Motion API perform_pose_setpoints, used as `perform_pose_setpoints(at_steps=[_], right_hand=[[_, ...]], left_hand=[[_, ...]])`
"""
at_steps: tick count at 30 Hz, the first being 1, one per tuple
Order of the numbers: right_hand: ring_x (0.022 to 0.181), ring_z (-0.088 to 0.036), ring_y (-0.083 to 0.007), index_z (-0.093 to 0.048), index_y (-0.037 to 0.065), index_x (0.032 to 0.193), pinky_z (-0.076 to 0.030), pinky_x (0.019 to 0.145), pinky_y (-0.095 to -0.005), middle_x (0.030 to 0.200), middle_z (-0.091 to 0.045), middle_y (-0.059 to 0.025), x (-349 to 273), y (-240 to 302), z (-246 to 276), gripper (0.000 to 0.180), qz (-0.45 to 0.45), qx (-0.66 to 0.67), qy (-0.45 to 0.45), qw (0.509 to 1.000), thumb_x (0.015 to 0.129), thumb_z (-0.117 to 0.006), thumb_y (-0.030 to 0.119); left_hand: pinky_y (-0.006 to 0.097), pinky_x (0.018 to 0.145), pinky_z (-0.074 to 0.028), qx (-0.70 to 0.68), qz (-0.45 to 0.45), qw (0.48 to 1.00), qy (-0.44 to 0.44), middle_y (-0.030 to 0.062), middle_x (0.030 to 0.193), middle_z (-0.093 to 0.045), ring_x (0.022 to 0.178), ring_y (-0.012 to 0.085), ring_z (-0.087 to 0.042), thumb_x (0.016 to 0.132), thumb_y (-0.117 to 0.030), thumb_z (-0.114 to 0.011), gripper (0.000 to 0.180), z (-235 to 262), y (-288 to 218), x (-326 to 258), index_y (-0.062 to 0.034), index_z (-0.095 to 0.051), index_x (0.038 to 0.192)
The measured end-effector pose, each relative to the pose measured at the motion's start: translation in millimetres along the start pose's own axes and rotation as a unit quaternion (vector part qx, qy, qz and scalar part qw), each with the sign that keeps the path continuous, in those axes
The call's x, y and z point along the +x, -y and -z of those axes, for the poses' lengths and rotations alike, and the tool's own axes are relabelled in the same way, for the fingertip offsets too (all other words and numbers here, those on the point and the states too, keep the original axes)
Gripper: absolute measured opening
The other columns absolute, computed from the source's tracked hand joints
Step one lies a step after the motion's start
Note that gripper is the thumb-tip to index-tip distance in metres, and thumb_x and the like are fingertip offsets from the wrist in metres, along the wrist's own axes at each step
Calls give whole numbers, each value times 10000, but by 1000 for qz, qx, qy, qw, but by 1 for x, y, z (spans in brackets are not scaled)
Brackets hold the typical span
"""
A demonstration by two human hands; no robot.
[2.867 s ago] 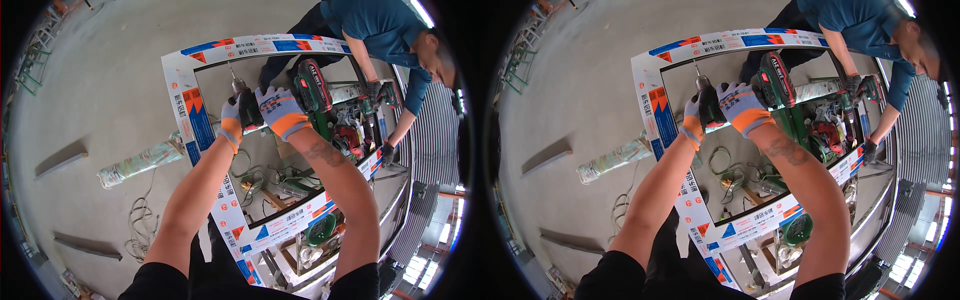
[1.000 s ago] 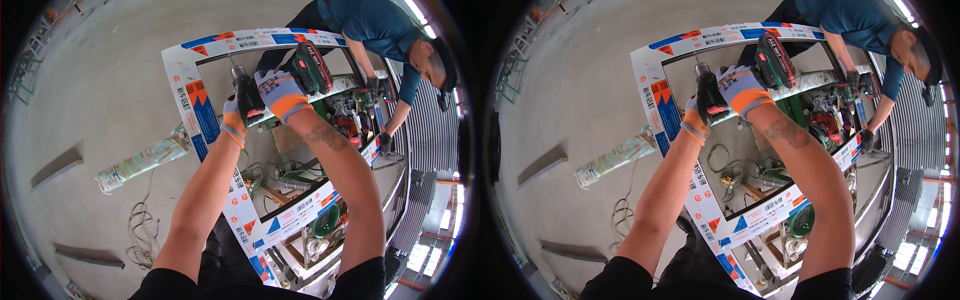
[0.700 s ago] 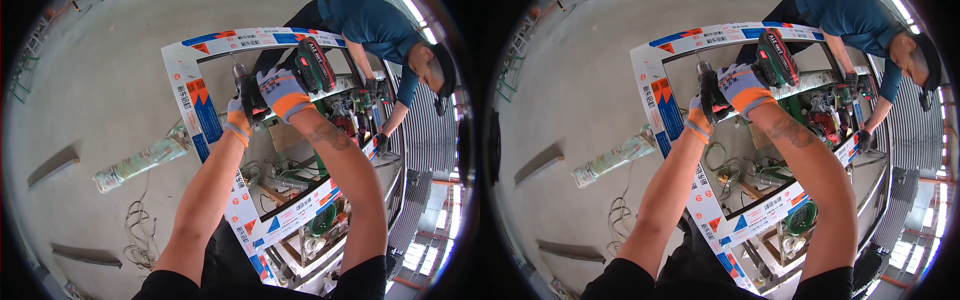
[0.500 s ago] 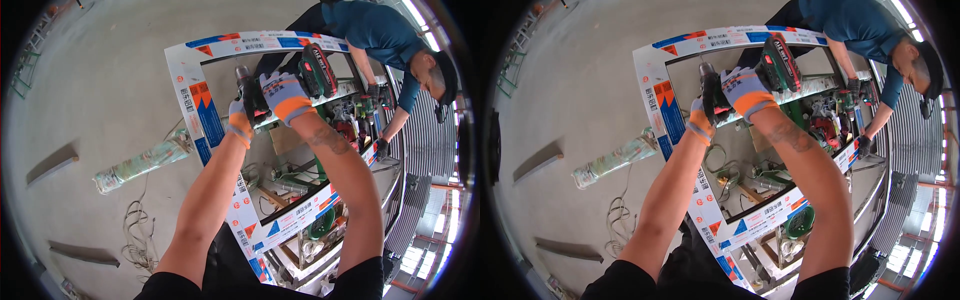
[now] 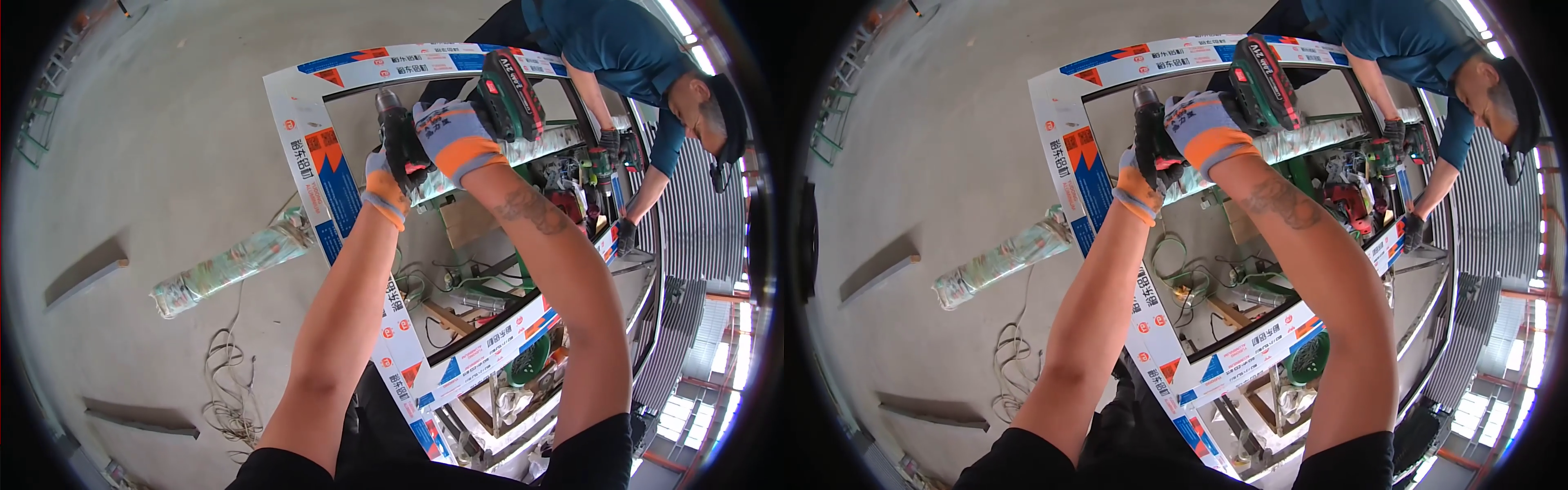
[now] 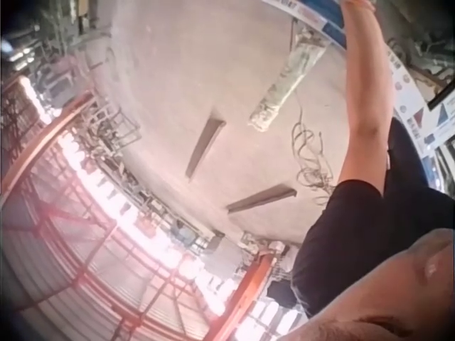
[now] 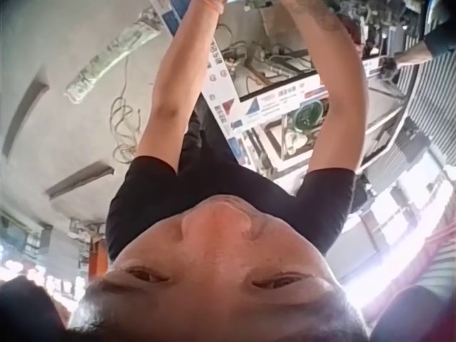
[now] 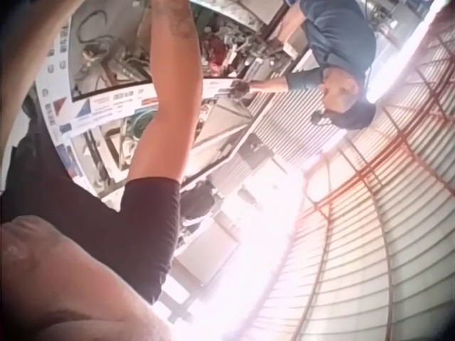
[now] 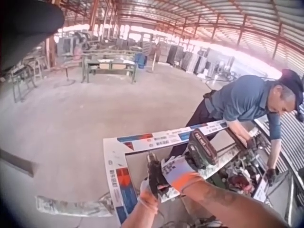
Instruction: Assembling and sealing metal window frames on a workshop floor using power tools and sealant.
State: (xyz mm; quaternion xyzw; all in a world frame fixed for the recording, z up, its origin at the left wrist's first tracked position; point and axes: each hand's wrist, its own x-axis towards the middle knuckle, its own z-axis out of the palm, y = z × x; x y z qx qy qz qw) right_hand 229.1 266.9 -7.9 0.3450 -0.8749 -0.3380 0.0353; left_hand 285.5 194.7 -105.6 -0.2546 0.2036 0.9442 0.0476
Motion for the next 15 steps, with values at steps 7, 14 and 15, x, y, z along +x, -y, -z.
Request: perform_pose_setpoints(at_steps=[7, 14, 15], right_hand=[[874, -689, -291, -609, 75, 1046, -524, 652, -458, 934, -695, -120, 12, 9, -11, 225, -8, 29, -45, 999, 860, -573, 196], [887, -685, -279, -610, 71, 1054, -521, 659, -455, 940, -693, -111, 12, 8, -9, 235, -17, 42, -41, 998, 857, -572, 194], [888, -685, -283, -611, 70, 1053, -520, 656, -460, 937, -693, -110, 12, 7, -8, 237, -13, 49, -33, 998, 855, -574, 195]], left_hand=[[392, 626, -504, -46, 26, 999, -11, 113, 1055, -622, 875, 260, -611, 969, -356, -521, 375, 23, 4, 32, -105, -545, 1247], [368, 609, -486, -42, 25, 999, 12, 87, 1018, -629, 847, 237, -607, 965, -375, -527, 355, 21, -1, 27, -130, -564, 1219], [368, 609, -486, -42, 24, 999, 12, 87, 1018, -629, 847, 237, -607, 965, -375, -527, 355, 20, 0, 28, -130, -564, 1219]])
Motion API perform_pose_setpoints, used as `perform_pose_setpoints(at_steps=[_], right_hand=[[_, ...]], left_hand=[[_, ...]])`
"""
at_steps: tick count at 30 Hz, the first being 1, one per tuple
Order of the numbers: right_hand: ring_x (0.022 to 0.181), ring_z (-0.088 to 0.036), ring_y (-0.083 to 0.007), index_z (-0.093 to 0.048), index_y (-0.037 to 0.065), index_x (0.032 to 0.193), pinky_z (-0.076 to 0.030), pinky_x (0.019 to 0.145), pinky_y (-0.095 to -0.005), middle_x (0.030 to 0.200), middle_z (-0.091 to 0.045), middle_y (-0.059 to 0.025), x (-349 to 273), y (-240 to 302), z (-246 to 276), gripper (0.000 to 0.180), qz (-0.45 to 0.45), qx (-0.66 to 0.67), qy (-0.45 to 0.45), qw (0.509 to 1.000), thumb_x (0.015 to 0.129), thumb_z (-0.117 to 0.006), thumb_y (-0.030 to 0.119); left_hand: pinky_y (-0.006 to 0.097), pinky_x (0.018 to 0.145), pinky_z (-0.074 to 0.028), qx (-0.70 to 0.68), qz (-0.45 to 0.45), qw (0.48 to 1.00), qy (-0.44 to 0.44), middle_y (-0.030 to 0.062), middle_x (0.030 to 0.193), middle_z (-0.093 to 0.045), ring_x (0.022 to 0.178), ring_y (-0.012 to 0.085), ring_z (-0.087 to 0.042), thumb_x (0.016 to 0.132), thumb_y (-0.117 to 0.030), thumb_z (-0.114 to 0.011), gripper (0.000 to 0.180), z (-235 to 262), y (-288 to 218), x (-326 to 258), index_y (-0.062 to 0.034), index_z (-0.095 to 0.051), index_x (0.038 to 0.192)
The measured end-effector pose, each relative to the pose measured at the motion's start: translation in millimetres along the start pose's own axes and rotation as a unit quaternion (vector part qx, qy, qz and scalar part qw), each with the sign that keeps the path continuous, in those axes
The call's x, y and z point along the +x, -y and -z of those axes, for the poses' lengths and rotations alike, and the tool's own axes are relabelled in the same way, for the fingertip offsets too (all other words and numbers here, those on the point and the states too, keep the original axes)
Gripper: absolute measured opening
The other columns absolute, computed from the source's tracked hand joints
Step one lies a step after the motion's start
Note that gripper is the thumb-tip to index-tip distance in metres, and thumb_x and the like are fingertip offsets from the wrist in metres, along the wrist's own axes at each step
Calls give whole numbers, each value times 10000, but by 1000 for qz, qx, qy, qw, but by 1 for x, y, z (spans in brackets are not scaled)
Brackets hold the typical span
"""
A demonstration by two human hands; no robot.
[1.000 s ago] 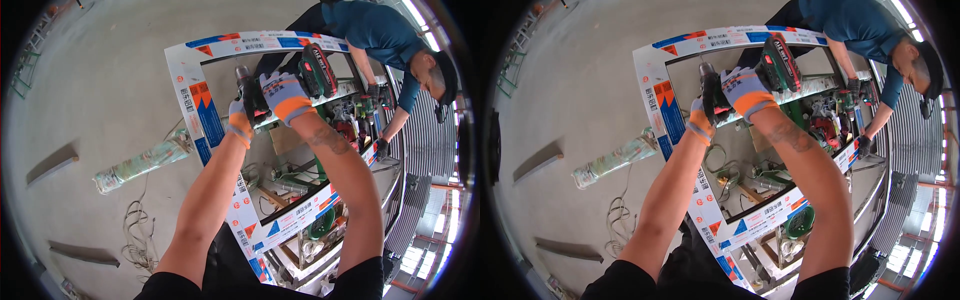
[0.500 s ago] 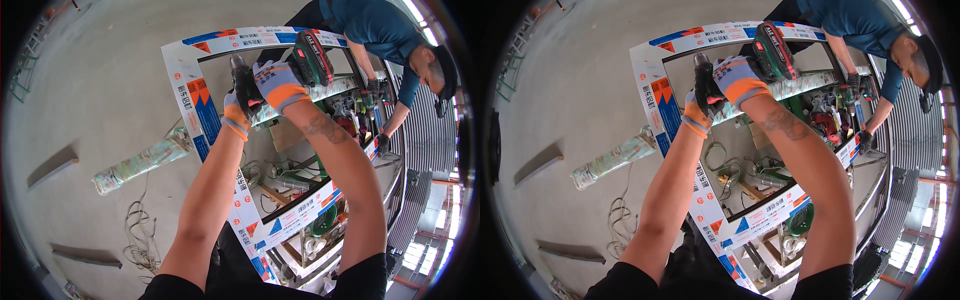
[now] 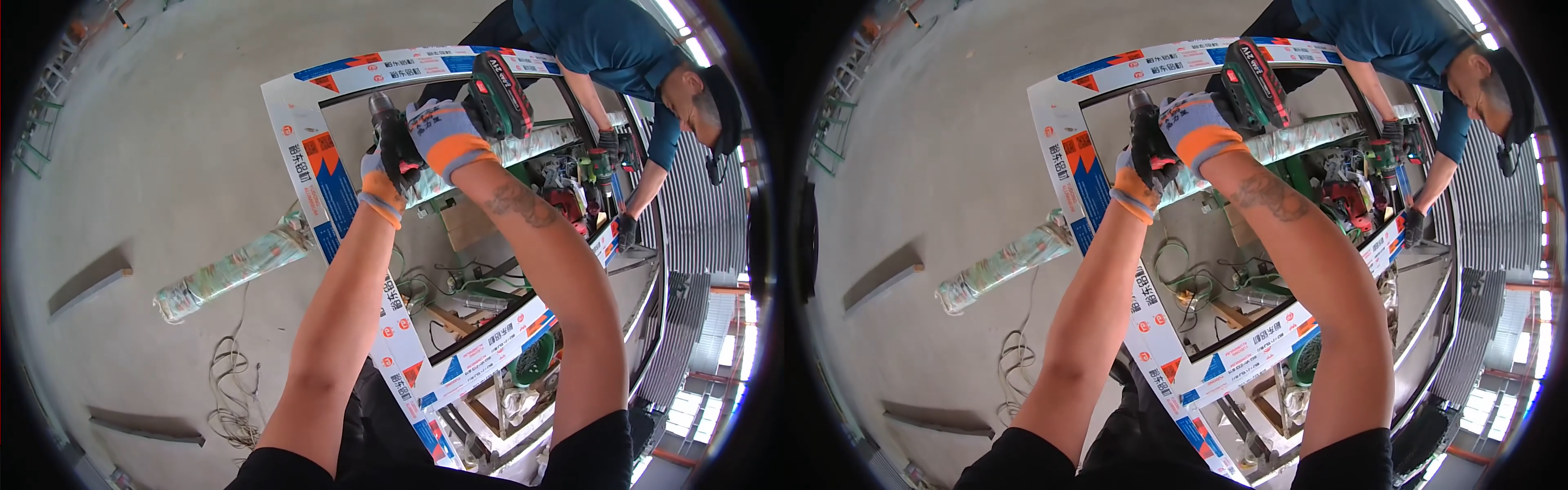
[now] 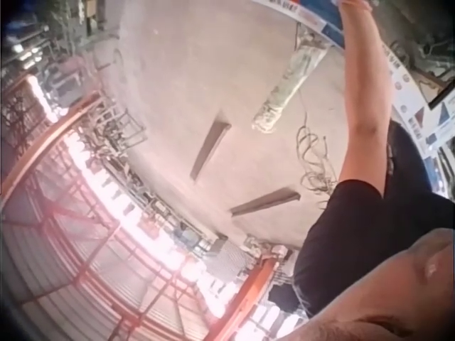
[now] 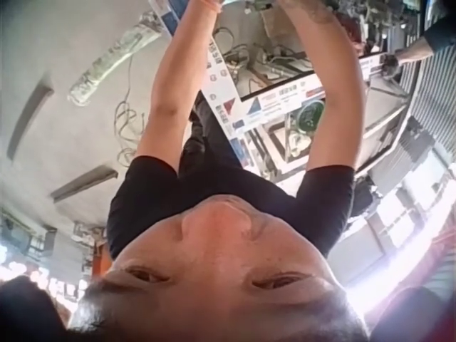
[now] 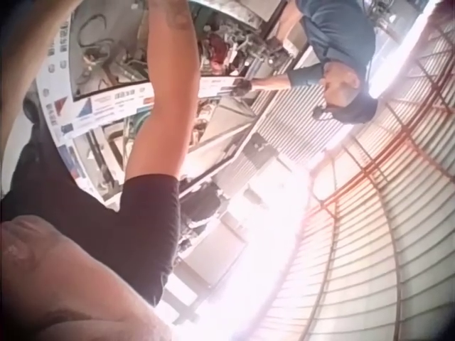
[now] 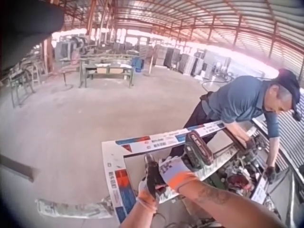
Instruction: Assembling and sealing metal window frames on a workshop floor using power tools and sealant.
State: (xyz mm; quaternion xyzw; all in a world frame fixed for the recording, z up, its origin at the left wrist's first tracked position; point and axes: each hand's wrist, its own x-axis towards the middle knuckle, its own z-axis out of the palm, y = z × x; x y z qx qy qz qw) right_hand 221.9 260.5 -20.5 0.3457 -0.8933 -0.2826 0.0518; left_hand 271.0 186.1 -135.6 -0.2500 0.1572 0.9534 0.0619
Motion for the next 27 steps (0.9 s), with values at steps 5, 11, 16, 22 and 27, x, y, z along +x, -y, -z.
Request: perform_pose_setpoints(at_steps=[5, 11, 16, 22, 27], right_hand=[[810, -690, -287, -608, 60, 1056, -525, 633, -419, 922, -680, -120, 4, 16, 18, 238, -17, -68, -13, 997, 857, -582, 186], [837, -693, -293, -609, 56, 1076, -522, 644, -446, 950, -679, -118, 9, 12, 3, 260, -21, -48, -3, 999, 859, -594, 198], [823, -691, -287, -610, 59, 1023, -519, 634, -441, 925, -678, -114, 5, 14, 23, 220, -19, 14, 44, 999, 860, -589, 206], [812, -690, -284, -620, 62, 988, -515, 622, -415, 903, -677, -129, -12, 4, 27, 218, 14, 26, -1, 1000, 846, -591, 224], [878, -672, -239, -592, 46, 1086, -518, 709, -356, 897, -676, -83, -40, -18, 3, 263, 55, 78, 0, 995, 865, -515, 165]], left_hand=[[301, 586, -476, -97, 62, 984, 134, 42, 954, -643, 784, 190, -617, 928, -425, -589, 331, -18, -15, 2, -147, -571, 1107], [284, 578, -484, 3, 8, 996, 92, -2, 894, -649, 788, 148, -628, 938, -494, -561, 364, -10, -11, -2, -157, -572, 1075], [279, 668, -505, -21, 25, 994, 103, 18, 947, -668, 829, 166, -640, 944, -534, -529, 414, -32, -26, -25, -145, -603, 1062], [352, 814, -517, -23, 19, 982, 188, 56, 1028, -675, 940, 231, -634, 966, -558, -455, 492, -41, -23, -41, -104, -618, 1062], [399, 708, -532, -57, 37, 993, 98, 74, 942, -694, 798, 234, -651, 881, -671, -470, 626, -28, -10, -26, -97, -639, 1063]])
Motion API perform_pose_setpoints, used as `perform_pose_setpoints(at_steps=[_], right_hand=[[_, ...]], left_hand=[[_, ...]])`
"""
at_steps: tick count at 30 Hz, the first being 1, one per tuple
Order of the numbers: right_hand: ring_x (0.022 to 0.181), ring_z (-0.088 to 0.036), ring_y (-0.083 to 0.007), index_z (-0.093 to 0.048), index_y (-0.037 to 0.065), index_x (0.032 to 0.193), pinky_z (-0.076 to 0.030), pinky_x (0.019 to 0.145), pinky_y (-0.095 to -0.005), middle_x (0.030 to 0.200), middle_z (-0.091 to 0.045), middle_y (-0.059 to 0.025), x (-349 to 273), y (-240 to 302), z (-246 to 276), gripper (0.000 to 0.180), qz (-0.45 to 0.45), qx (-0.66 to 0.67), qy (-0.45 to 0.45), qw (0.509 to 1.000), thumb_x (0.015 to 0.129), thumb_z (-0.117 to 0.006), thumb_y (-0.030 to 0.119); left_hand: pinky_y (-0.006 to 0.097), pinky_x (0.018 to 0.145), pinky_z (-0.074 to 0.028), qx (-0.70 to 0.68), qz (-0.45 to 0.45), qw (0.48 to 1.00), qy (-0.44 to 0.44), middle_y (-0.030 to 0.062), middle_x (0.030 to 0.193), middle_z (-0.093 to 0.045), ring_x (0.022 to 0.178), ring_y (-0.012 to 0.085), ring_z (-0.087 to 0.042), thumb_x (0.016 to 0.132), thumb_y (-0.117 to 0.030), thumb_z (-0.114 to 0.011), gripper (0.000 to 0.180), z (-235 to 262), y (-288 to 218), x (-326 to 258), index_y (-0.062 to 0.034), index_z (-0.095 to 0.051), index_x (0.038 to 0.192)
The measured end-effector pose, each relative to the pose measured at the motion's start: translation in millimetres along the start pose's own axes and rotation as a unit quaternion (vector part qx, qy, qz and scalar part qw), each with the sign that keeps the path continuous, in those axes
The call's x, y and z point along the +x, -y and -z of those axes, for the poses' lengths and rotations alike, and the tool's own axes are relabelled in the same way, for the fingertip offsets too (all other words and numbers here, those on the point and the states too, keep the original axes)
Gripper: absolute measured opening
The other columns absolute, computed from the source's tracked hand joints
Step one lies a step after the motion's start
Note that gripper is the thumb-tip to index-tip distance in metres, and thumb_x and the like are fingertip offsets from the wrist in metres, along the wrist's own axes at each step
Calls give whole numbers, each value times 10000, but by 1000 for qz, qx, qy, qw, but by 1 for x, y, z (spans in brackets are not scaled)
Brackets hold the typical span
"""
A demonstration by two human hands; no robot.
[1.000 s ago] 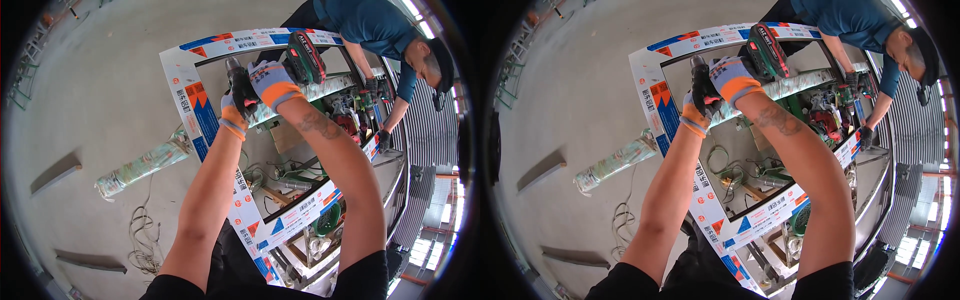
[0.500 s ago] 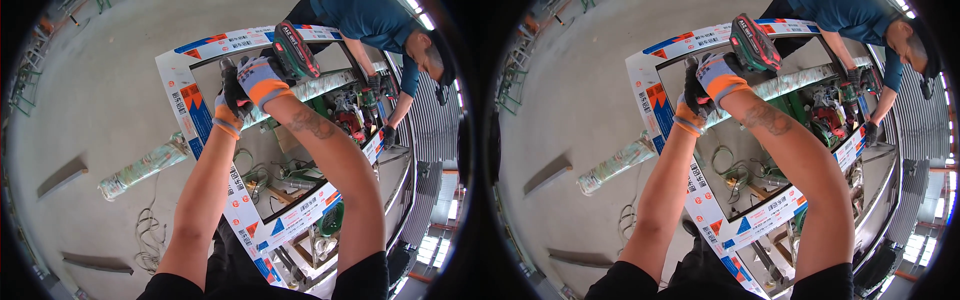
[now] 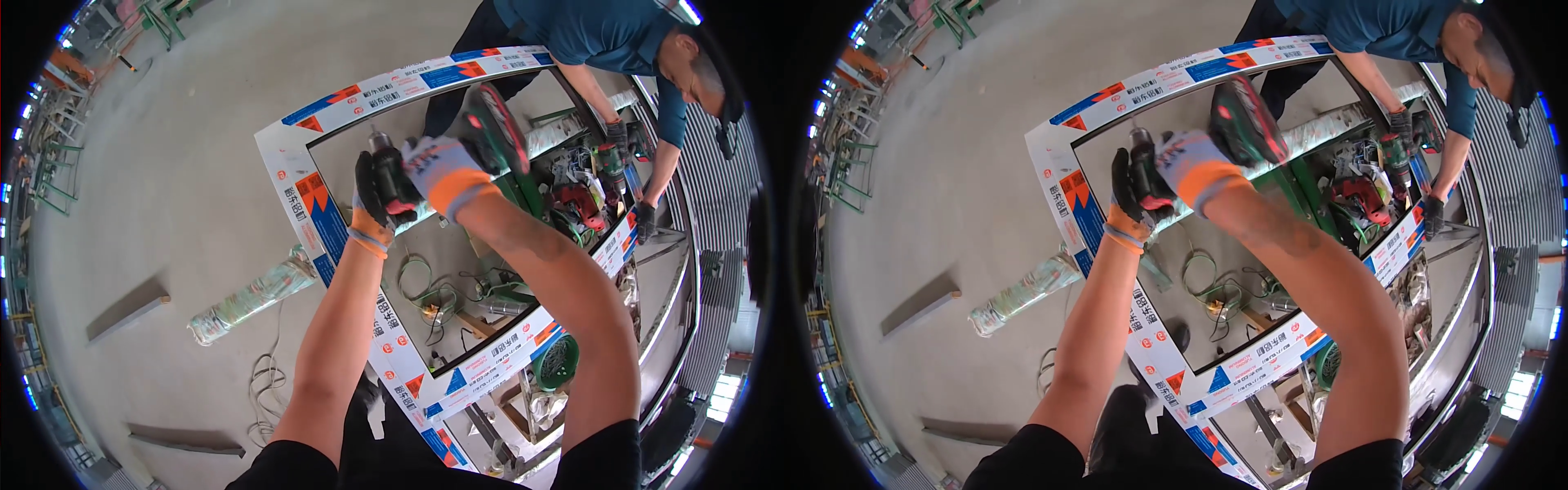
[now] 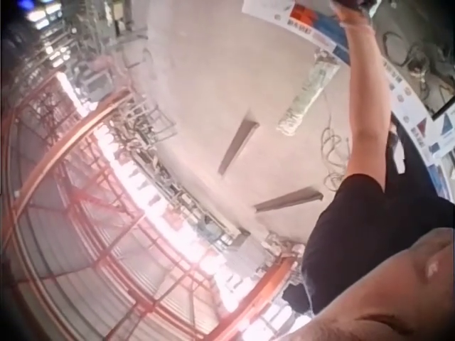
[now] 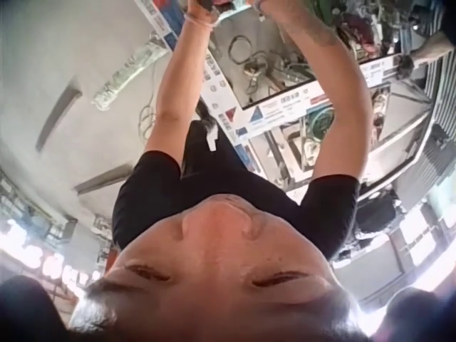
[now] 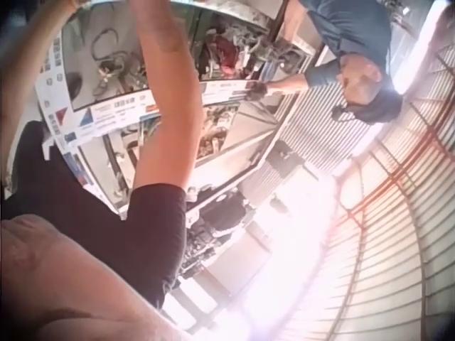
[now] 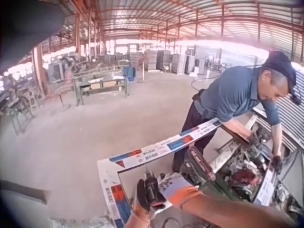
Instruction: Assembling and sealing metal window frames on a workshop floor using power tools and sealant.
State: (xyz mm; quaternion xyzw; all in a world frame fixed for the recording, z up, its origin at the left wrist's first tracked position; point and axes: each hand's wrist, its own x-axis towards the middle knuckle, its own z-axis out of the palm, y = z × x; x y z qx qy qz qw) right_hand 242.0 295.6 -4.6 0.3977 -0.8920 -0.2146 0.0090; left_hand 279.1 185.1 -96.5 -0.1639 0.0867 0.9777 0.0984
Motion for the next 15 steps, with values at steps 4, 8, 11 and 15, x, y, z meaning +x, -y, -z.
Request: perform_pose_setpoints(at_steps=[4, 8, 11, 15], right_hand=[[909, -661, -232, -521, 6, 1239, -514, 752, -350, 929, -672, -95, -66, -14, 17, 448, -100, 85, 17, 991, 836, -542, 201], [884, -655, -297, -486, -20, 1265, -521, 745, -394, 921, -669, -139, -157, -3, 27, 668, -198, 166, 26, 966, 727, -691, 319], [810, -661, -325, -524, 9, 1226, -526, 685, -412, 922, -666, -149, -221, 40, 56, 691, -242, 233, -12, 942, 686, -756, 371], [814, -688, -301, -547, 52, 1265, -541, 665, -400, 907, -693, -160, -298, 100, 118, 574, -455, 345, 103, 815, 767, -710, 286]], left_hand=[[390, 446, -481, 171, 64, 982, -49, 77, 708, -649, 537, 245, -614, 840, -700, -525, 632, 14, -12, -3, -84, -641, 921], [384, 437, -467, 362, 32, 923, -126, 88, 652, -610, 510, 248, -602, 863, -644, -548, 600, -8, 10, -17, -48, -612, 843], [438, 518, -502, 539, -87, 828, -127, 158, 722, -659, 605, 330, -646, 874, -571, -574, 559, 22, 12, -10, -15, -625, 850], [470, 687, -526, 774, -196, 588, -131, 235, 867, -680, 805, 407, -664, 875, -485, -587, 478, -3, 42, -25, -12, -655, 901]])
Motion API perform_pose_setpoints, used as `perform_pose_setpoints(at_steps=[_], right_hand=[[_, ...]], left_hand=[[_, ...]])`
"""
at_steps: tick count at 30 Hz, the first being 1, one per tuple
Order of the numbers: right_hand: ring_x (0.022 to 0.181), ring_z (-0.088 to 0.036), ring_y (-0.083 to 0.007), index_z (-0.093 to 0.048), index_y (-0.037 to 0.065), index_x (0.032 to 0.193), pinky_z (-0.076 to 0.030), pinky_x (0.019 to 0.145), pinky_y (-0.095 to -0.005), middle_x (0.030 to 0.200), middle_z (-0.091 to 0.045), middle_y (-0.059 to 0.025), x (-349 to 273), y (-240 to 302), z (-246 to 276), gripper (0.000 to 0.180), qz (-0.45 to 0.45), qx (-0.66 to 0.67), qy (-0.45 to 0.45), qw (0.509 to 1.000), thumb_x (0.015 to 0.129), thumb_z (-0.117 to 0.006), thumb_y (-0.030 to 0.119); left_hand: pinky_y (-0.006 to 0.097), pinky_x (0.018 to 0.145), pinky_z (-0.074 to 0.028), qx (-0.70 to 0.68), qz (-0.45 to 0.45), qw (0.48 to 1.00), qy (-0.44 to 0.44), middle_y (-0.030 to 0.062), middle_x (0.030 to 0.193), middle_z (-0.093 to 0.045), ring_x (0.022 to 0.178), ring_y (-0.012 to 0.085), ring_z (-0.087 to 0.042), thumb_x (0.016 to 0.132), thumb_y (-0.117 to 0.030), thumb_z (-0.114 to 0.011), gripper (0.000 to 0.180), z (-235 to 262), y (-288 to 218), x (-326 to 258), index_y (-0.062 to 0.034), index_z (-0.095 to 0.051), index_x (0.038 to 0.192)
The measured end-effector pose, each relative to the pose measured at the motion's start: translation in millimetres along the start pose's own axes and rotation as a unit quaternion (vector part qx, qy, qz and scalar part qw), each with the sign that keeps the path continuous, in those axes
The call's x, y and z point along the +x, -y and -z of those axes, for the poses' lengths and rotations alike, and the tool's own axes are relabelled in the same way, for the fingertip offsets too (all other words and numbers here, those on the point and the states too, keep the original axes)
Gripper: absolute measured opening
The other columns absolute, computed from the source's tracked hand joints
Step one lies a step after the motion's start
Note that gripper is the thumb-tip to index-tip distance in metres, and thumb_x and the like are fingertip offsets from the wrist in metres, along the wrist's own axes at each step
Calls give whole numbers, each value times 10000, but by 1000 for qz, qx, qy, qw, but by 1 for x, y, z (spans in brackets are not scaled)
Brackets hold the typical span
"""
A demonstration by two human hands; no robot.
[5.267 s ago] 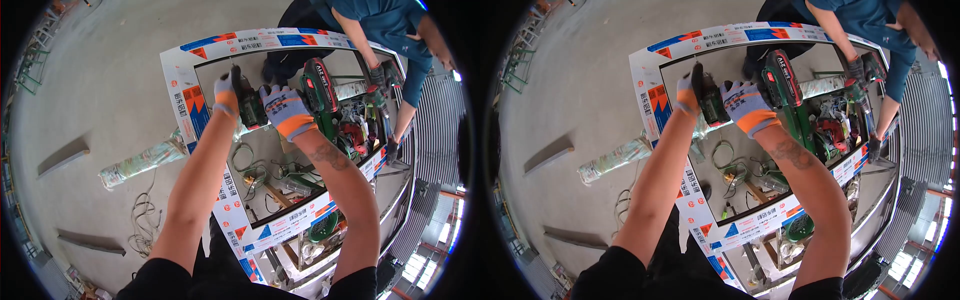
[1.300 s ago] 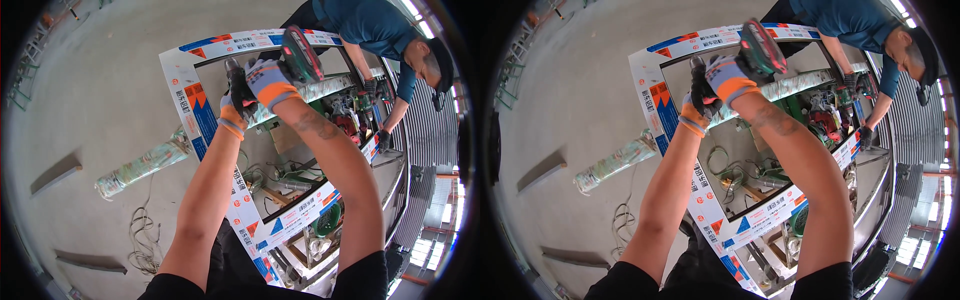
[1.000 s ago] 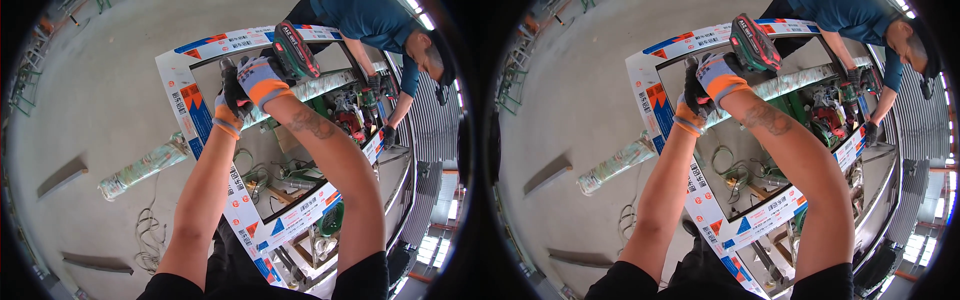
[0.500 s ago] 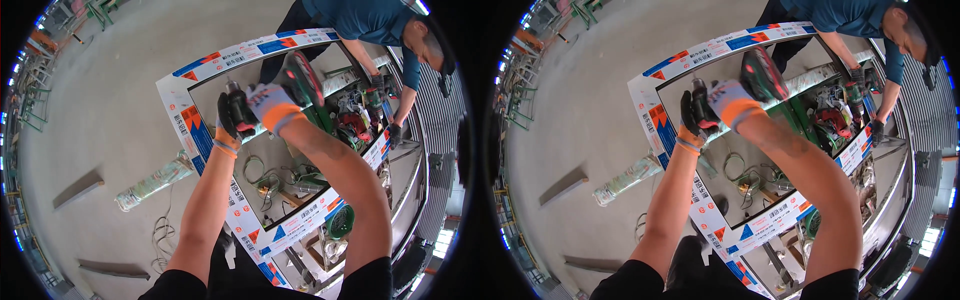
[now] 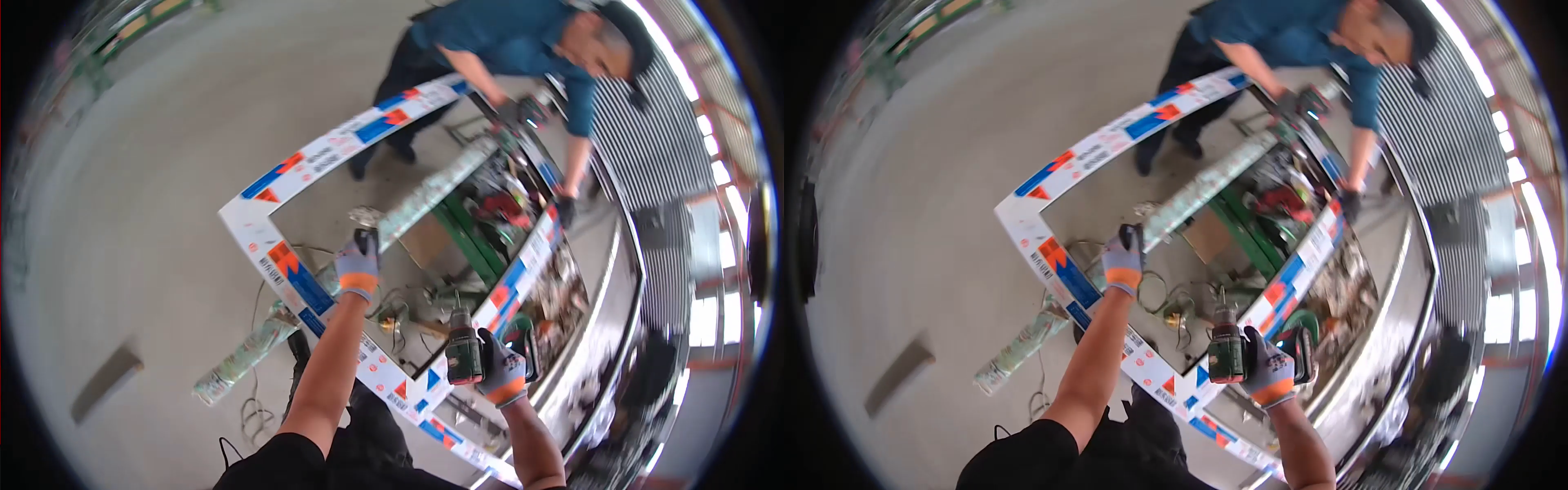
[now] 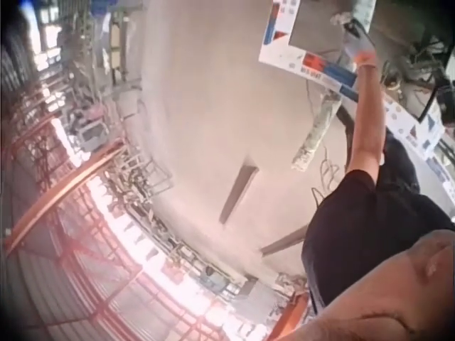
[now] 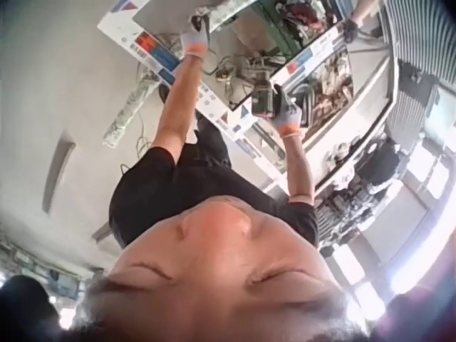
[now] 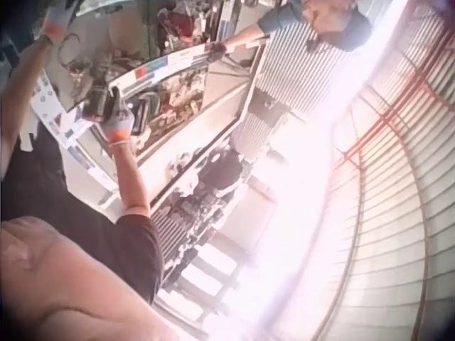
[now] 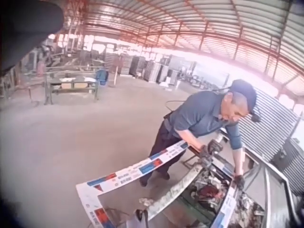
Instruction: Assembling and sealing metal window frames on a workshop floor using power tools and sealant.
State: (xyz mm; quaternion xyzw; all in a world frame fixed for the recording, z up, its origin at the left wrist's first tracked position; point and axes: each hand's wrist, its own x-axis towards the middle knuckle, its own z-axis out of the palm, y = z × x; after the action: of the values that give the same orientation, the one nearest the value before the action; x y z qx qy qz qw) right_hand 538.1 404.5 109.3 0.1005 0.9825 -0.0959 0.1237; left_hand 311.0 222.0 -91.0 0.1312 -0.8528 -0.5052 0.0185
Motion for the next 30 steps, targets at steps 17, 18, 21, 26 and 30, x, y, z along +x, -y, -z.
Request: perform_pose_setpoints(at_steps=[17, 18, 21, 26, 30], right_hand=[[893, -669, -376, -571, 132, 1194, -520, 782, -452, 954, -697, -186, -227, -75, -78, 484, -453, 190, -123, 862, 794, -696, 373], [890, -670, -376, -568, 138, 1198, -519, 783, -453, 944, -697, -188, -230, -89, -81, 485, -479, 183, -103, 853, 795, -689, 377], [904, -664, -388, -580, 126, 1152, -519, 794, -459, 946, -694, -206, -214, -142, -92, 486, -480, 204, -112, 846, 782, -685, 423], [951, -651, -404, -612, 88, 1134, -505, 862, -464, 976, -688, -221, -161, -279, -164, 550, -505, 325, -171, 781, 755, -712, 475], [963, -667, -366, -564, -14, 1142, -512, 843, -438, 1003, -678, -233, -117, -373, -224, 578, -623, 328, -214, 677, 744, -742, 366]], left_hand=[[407, 741, -527, 14, -147, 957, 251, 174, 941, -704, 823, 309, -682, 934, -189, -602, 238, 7, 30, -18, 11, -631, 1060], [422, 814, -513, 67, -157, 941, 293, 196, 1052, -684, 934, 355, -661, 928, -165, -601, 274, 20, 16, -40, 12, -608, 1138], [452, 953, -443, 231, -373, 870, 223, 254, 1177, -612, 1097, 401, -581, 894, -229, -628, 471, 63, 15, -96, 17, -532, 1284], [468, 939, -447, 302, -429, 809, 264, 216, 1144, -614, 1062, 396, -577, 859, -225, -619, 404, 84, 45, -126, 1, -561, 1189], [466, 944, -443, 338, -403, 805, 275, 219, 1167, -600, 1078, 395, -567, 860, -214, -608, 394, 86, 45, -121, -2, -559, 1190]])
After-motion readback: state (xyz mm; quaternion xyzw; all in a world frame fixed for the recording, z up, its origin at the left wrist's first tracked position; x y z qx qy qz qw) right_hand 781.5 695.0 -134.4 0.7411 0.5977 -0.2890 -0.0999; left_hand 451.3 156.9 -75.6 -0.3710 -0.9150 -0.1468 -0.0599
